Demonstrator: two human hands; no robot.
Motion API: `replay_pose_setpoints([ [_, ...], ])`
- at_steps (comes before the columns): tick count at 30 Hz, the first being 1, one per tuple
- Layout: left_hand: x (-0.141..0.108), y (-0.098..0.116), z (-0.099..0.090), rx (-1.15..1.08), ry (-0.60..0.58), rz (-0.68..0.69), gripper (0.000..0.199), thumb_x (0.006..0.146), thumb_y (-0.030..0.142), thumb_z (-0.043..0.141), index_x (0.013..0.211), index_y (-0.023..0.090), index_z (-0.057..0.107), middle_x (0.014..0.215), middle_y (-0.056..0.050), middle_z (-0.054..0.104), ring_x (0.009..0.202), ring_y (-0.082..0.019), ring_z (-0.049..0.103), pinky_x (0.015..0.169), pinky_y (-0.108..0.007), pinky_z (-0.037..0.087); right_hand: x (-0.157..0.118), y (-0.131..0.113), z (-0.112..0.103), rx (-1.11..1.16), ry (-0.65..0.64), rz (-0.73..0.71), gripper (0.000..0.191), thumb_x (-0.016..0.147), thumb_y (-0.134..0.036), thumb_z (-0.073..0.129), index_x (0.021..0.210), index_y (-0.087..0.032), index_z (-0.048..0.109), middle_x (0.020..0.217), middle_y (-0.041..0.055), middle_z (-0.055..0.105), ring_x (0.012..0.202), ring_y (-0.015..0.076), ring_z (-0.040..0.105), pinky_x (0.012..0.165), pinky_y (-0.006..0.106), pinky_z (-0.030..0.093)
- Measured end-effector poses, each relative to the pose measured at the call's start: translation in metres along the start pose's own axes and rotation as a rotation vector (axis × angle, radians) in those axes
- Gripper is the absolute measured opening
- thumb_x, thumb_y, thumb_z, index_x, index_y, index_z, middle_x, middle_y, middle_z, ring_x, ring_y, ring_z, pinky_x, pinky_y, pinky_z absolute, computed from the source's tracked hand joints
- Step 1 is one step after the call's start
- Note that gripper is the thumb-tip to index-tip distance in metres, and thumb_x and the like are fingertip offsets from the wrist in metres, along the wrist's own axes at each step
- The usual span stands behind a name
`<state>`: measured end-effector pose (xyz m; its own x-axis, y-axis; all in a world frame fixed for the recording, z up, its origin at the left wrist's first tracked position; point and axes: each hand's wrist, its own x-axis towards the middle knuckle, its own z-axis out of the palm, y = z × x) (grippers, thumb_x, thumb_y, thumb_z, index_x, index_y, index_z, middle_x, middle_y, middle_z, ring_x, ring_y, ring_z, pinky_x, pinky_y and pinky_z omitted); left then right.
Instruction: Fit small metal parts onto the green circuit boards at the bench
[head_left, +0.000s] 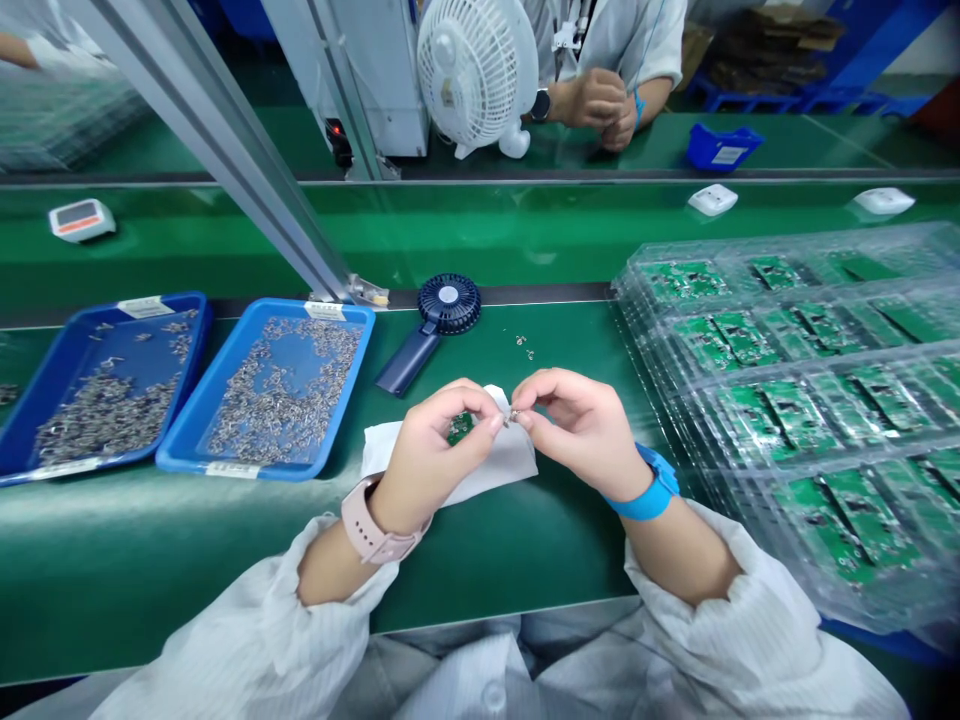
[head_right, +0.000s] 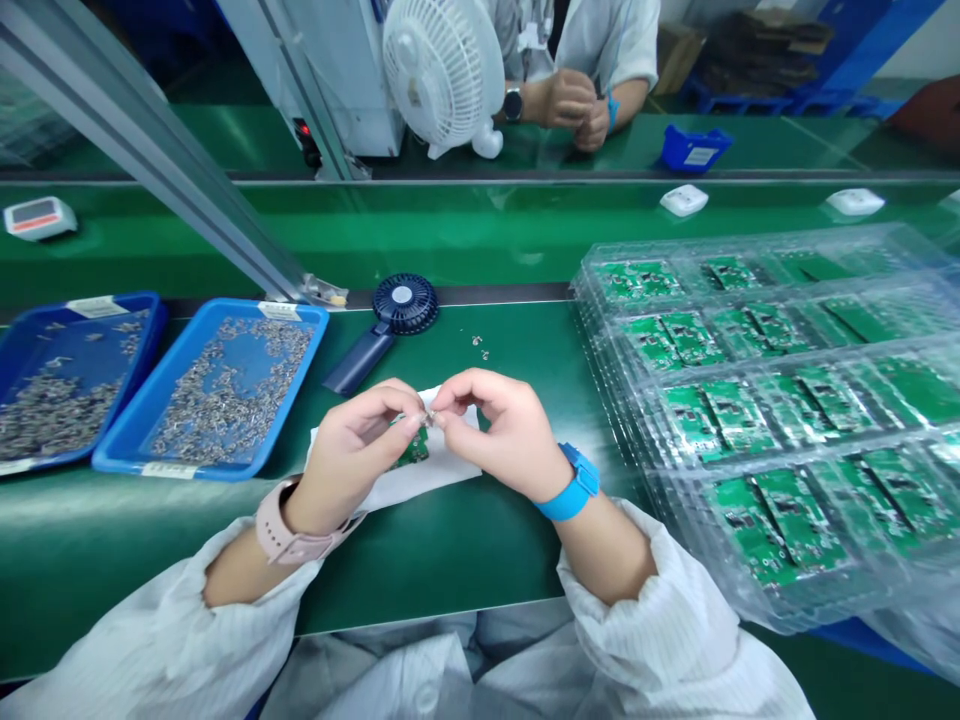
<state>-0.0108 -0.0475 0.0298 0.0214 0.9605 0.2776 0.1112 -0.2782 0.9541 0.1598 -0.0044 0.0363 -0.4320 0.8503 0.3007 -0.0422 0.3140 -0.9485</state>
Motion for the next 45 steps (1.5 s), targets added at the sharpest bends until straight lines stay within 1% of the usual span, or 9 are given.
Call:
replay_pose_setpoints([
  [4, 0.0001, -0.0010, 0.0000, 0.047, 0.025, 0.059, 0.008, 0.086, 0.019, 0.062, 0.078, 0.019, 0.063, 0.079, -0.004, 0.062, 0.078, -0.017, 0.061, 0.071, -0.032, 0.051, 0.0019, 0.0004, 0.0004, 0.187, -0.032, 0.182, 0.011, 0.079, -0.025, 0.072, 0.079, -0.018, 0.064, 0.075, 0.0013, 0.065, 0.070, 0.0124, 0.061, 0.066, 0.027, 0.052],
  [8, -0.0008, -0.0014, -0.0005, 0.105, 0.020, 0.087, 0.008, 0.087, 0.019, 0.060, 0.079, 0.019, 0.062, 0.081, -0.004, 0.062, 0.078, -0.017, 0.060, 0.072, -0.032, 0.051, 0.0031, 0.0010, -0.0006, 0.237, -0.019, 0.252, 0.019, 0.076, -0.032, 0.076, 0.078, -0.017, 0.064, 0.074, 0.0009, 0.064, 0.069, 0.0122, 0.060, 0.065, 0.026, 0.051],
  [14, -0.0024, 0.0032, -0.0017, 0.332, 0.079, 0.223, 0.005, 0.088, 0.019, 0.058, 0.087, 0.020, 0.062, 0.085, -0.004, 0.063, 0.083, -0.018, 0.060, 0.075, -0.033, 0.049, 0.0032, 0.0003, -0.0017, 0.199, -0.021, 0.244, 0.018, 0.075, -0.031, 0.075, 0.078, -0.017, 0.064, 0.073, 0.0006, 0.064, 0.067, 0.0118, 0.059, 0.062, 0.026, 0.050],
  [21, -0.0051, 0.0007, -0.0017, 0.775, 0.145, 0.538, 0.016, 0.078, 0.017, 0.069, 0.089, 0.024, 0.060, 0.087, -0.002, 0.069, 0.081, -0.019, 0.062, 0.080, -0.038, 0.042, 0.0031, 0.0007, -0.0001, 0.159, -0.028, 0.241, 0.009, 0.074, -0.022, 0.071, 0.078, -0.017, 0.064, 0.073, 0.0001, 0.064, 0.067, 0.0113, 0.059, 0.063, 0.025, 0.050],
  [26, -0.0057, -0.0009, -0.0010, 0.853, 0.163, 0.564, 0.014, 0.078, 0.015, 0.067, 0.086, 0.025, 0.061, 0.083, 0.000, 0.069, 0.078, -0.020, 0.061, 0.078, -0.038, 0.040, 0.0028, 0.0032, 0.0013, 0.062, -0.025, 0.224, 0.006, 0.073, -0.018, 0.067, 0.077, -0.017, 0.063, 0.072, -0.0005, 0.064, 0.065, 0.0109, 0.057, 0.061, 0.025, 0.048],
  [30, -0.0056, -0.0015, 0.0001, 0.853, 0.140, 0.521, 0.009, 0.080, 0.016, 0.067, 0.085, 0.022, 0.062, 0.082, -0.001, 0.069, 0.079, -0.020, 0.060, 0.077, -0.038, 0.039, 0.0027, 0.0064, 0.0024, 0.025, -0.022, 0.211, 0.005, 0.072, -0.017, 0.065, 0.077, -0.017, 0.063, 0.071, -0.0008, 0.063, 0.064, 0.0109, 0.057, 0.060, 0.025, 0.047],
  [37, -0.0015, -0.0024, 0.0025, 0.434, 0.082, 0.171, 0.008, 0.087, 0.013, 0.060, 0.081, 0.018, 0.061, 0.081, -0.001, 0.063, 0.076, -0.013, 0.058, 0.073, -0.028, 0.046, 0.0051, 0.0073, 0.0007, 0.003, -0.032, 0.150, 0.003, 0.076, -0.017, 0.064, 0.079, -0.018, 0.062, 0.075, -0.0005, 0.063, 0.068, 0.0115, 0.058, 0.063, 0.024, 0.049],
  [41, 0.0017, -0.0029, 0.0016, 0.353, 0.074, 0.086, 0.009, 0.087, 0.013, 0.061, 0.079, 0.018, 0.062, 0.080, 0.000, 0.062, 0.074, -0.011, 0.058, 0.071, -0.024, 0.047, 0.0042, 0.0056, -0.0031, -0.185, -0.068, 0.029, 0.006, 0.082, -0.016, 0.063, 0.086, -0.019, 0.064, 0.082, 0.0010, 0.066, 0.075, 0.0133, 0.061, 0.069, 0.027, 0.051],
  [45, 0.0022, -0.0045, 0.0002, 0.327, 0.067, 0.046, 0.009, 0.086, 0.014, 0.061, 0.078, 0.018, 0.062, 0.080, 0.000, 0.062, 0.074, -0.011, 0.057, 0.070, -0.023, 0.047, 0.0034, 0.0056, -0.0066, -0.478, -0.082, -0.192, 0.007, 0.085, -0.013, 0.060, 0.085, -0.020, 0.062, 0.081, 0.0010, 0.066, 0.075, 0.0139, 0.059, 0.071, 0.028, 0.049],
])
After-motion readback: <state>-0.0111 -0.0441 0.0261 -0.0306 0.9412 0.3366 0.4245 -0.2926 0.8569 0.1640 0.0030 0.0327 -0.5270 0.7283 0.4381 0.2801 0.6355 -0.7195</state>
